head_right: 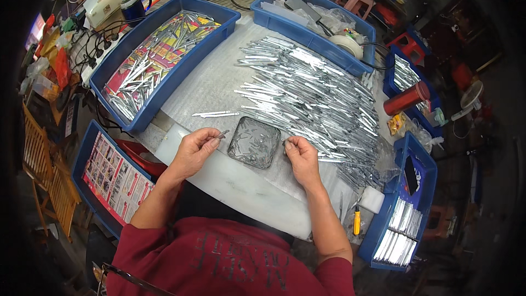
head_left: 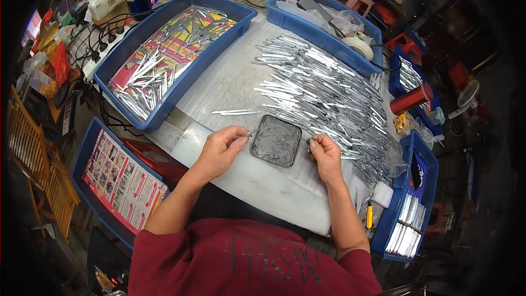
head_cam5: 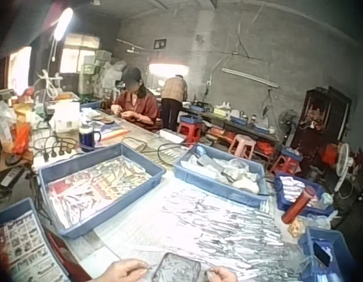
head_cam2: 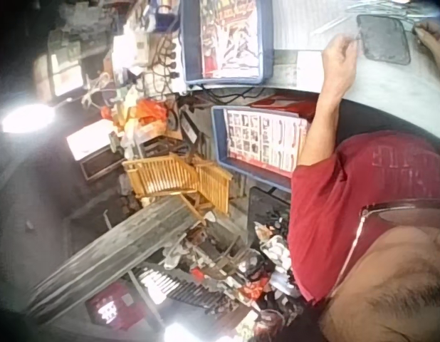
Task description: The person picks up small metal strips by hand and sorts them into a small container.
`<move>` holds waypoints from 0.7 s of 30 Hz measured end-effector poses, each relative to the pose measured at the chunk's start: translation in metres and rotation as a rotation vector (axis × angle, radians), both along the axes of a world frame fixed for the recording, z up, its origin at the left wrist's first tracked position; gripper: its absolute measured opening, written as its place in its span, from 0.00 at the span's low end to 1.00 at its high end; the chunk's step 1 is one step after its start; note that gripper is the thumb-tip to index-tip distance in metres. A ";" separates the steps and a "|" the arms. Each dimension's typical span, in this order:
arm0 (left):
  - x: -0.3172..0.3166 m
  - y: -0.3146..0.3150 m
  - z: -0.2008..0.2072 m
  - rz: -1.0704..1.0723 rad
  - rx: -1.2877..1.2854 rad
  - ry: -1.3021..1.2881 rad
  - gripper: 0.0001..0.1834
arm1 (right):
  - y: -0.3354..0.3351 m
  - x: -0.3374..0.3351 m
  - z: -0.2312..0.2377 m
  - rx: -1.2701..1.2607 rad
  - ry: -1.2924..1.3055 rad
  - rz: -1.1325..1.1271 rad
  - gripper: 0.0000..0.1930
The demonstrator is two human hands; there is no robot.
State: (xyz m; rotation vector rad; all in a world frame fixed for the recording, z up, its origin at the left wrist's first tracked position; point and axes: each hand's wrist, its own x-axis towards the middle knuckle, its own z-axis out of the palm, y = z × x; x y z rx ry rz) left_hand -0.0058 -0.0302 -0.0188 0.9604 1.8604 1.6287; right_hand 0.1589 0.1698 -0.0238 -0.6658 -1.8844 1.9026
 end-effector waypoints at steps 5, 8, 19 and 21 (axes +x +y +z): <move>0.000 0.002 0.001 0.098 -0.061 0.478 0.07 | 0.002 -0.008 0.011 0.448 -0.310 -0.016 0.07; 0.000 0.010 -0.003 0.115 -0.189 0.632 0.06 | -0.006 -0.017 0.023 0.694 -0.462 -0.005 0.10; 0.008 0.037 -0.005 0.067 -0.430 0.724 0.07 | -0.014 -0.036 0.017 0.964 -0.705 -0.068 0.12; 0.007 0.038 -0.006 0.056 -0.418 0.721 0.07 | -0.015 -0.039 0.018 1.020 -0.696 -0.078 0.11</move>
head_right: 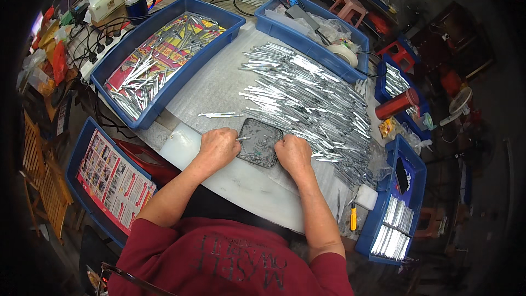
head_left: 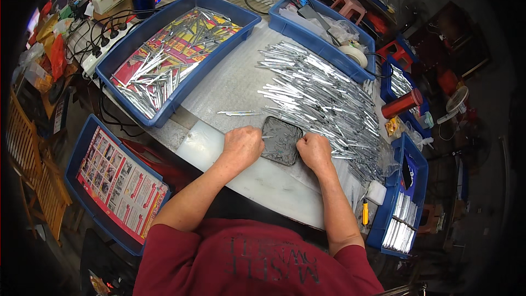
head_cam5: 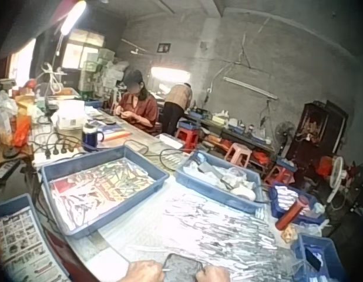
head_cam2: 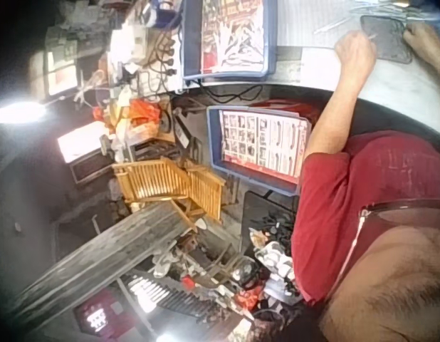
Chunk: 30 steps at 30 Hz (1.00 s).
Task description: The person picks up small metal strips by hand and sorts them into a small container.
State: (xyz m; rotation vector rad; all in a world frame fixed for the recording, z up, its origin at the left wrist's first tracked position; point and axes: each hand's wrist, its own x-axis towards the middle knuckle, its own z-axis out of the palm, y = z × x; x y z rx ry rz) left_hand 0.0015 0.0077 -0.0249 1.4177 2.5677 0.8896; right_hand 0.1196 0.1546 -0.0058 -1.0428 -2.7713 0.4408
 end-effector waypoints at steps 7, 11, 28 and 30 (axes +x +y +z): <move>0.000 -0.003 0.000 0.011 0.011 -0.010 0.07 | -0.011 -0.004 0.018 0.297 0.027 0.077 0.09; 0.003 0.001 -0.003 0.002 0.051 -0.006 0.07 | -0.005 0.000 0.010 0.224 0.032 0.036 0.09; 0.000 -0.002 -0.001 0.029 0.041 -0.002 0.06 | 0.001 0.006 -0.005 0.028 0.119 0.031 0.11; 0.000 -0.002 -0.001 0.027 0.020 -0.011 0.06 | 0.000 0.006 -0.007 0.028 0.115 0.026 0.11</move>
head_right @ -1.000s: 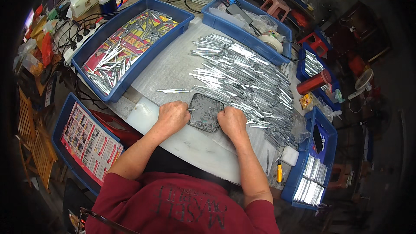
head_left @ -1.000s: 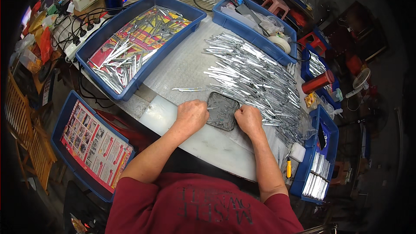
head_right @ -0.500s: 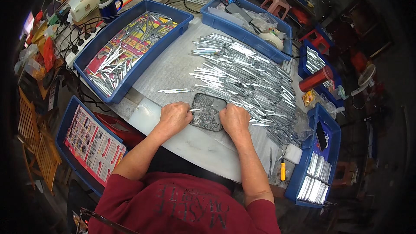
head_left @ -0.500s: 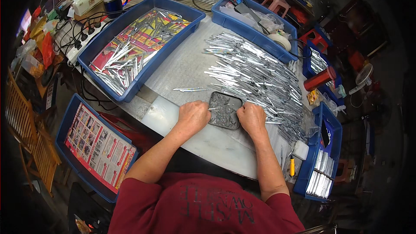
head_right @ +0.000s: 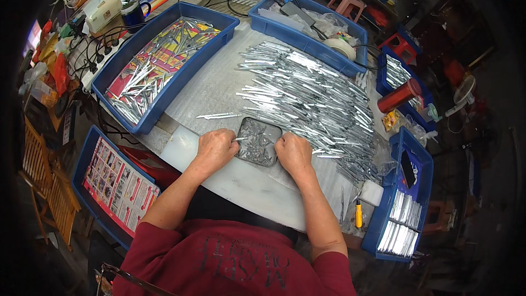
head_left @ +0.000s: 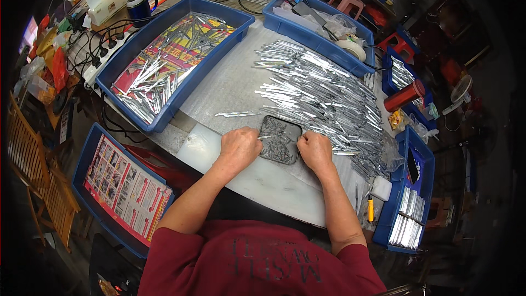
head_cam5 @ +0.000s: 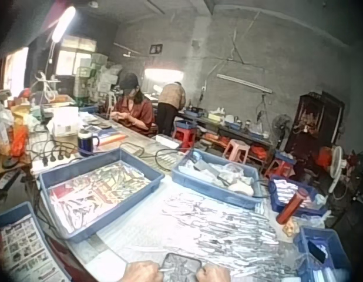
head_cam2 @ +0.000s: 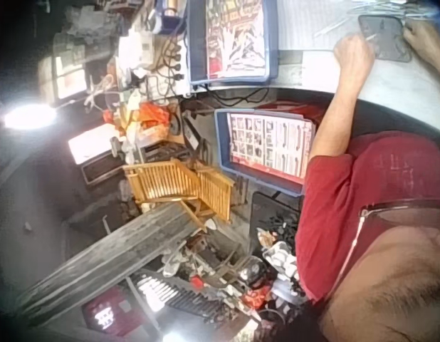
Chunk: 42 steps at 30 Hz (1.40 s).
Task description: The person picks up small metal strips by hand and sorts them into a small container.
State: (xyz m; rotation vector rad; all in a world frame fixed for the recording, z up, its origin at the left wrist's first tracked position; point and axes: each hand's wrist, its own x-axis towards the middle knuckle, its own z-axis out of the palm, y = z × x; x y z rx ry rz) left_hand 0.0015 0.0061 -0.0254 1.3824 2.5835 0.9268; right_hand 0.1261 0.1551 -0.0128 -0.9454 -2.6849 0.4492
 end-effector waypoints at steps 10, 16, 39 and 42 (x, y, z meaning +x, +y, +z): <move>-0.001 0.001 0.000 0.001 0.014 0.004 0.06 | 0.001 0.000 0.006 -0.030 -0.071 0.018 0.12; -0.004 -0.004 0.008 0.003 0.052 -0.025 0.07 | 0.005 0.003 0.008 -0.132 0.146 0.095 0.08; 0.001 -0.020 0.012 -0.046 0.225 -0.208 0.09 | 0.005 -0.014 0.004 0.140 -0.161 0.402 0.04; 0.003 -0.020 0.014 -0.049 0.240 -0.222 0.09 | 0.004 -0.015 0.007 0.157 -0.184 0.426 0.04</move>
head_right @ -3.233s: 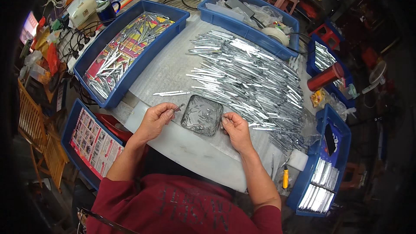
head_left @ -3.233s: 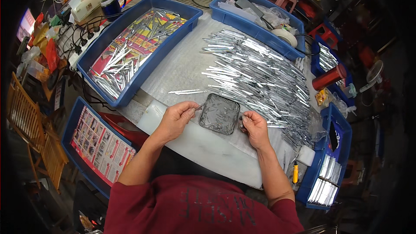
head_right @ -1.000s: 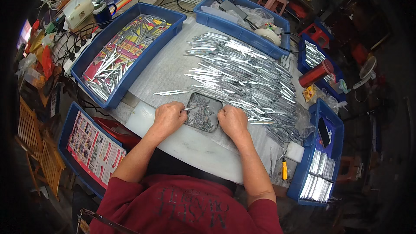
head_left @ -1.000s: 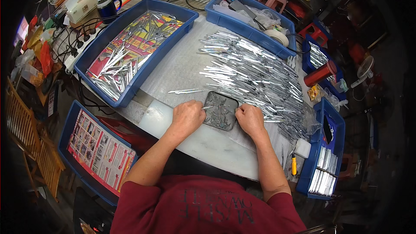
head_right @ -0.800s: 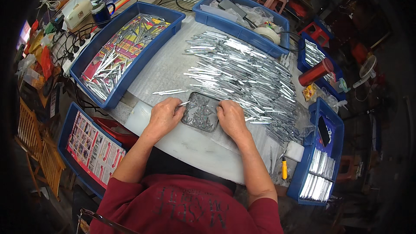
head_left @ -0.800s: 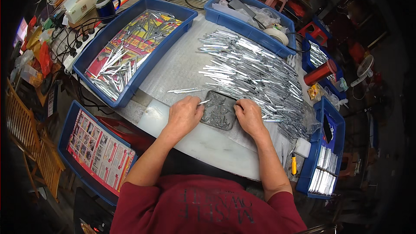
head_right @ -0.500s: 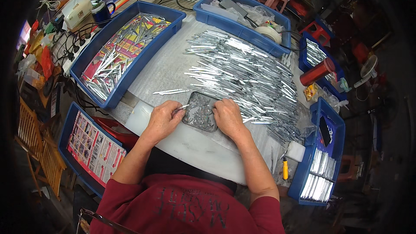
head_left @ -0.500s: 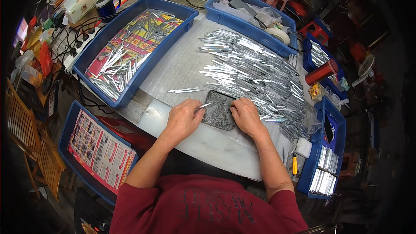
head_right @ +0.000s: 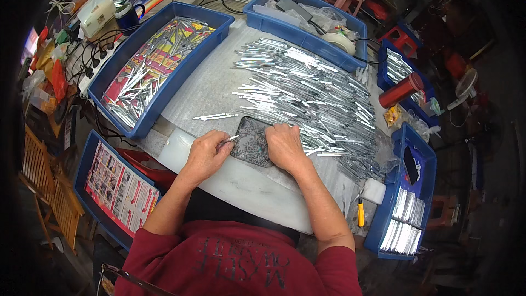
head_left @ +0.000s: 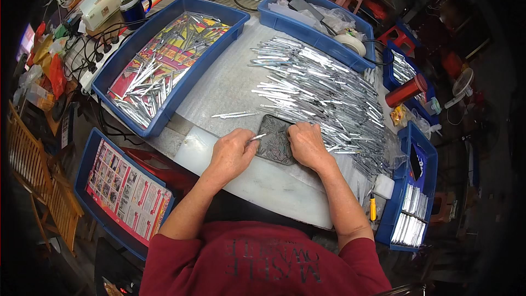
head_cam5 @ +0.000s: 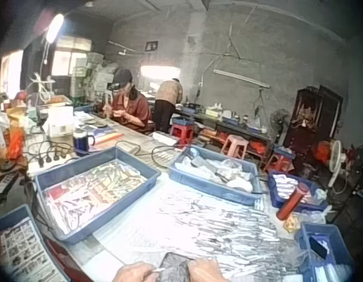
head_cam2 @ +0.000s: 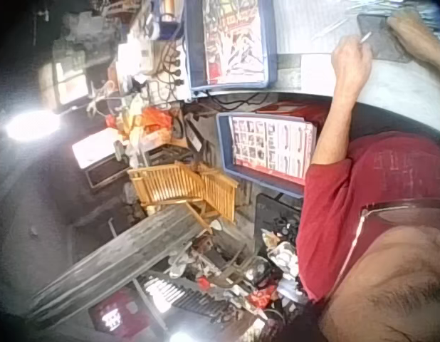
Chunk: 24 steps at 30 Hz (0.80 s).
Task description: The person picks up small metal strips by hand and sorts them into a small container.
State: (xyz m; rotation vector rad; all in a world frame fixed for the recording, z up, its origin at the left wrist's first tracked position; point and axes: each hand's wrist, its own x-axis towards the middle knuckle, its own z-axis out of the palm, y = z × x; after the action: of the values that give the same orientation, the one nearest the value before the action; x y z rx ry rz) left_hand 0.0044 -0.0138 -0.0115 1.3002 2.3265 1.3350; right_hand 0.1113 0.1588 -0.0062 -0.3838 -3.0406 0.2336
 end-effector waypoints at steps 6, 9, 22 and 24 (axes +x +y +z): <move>0.001 0.001 -0.002 -0.006 -0.005 -0.010 0.08 | 0.003 0.004 -0.003 -0.003 0.008 0.003 0.04; 0.002 -0.001 0.001 -0.004 -0.010 0.005 0.08 | 0.002 0.004 0.000 -0.043 0.052 -0.038 0.04; 0.004 0.001 -0.001 -0.002 -0.012 0.014 0.08 | -0.001 -0.001 0.001 0.017 -0.014 -0.009 0.04; 0.004 0.001 -0.001 -0.002 -0.014 0.011 0.08 | -0.001 -0.001 0.001 0.022 -0.014 0.004 0.04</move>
State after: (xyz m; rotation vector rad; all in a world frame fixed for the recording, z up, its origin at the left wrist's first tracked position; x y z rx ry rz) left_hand 0.0082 -0.0125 -0.0127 1.3089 2.3369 1.3112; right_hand 0.1107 0.1581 -0.0048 -0.3798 -3.0548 0.1981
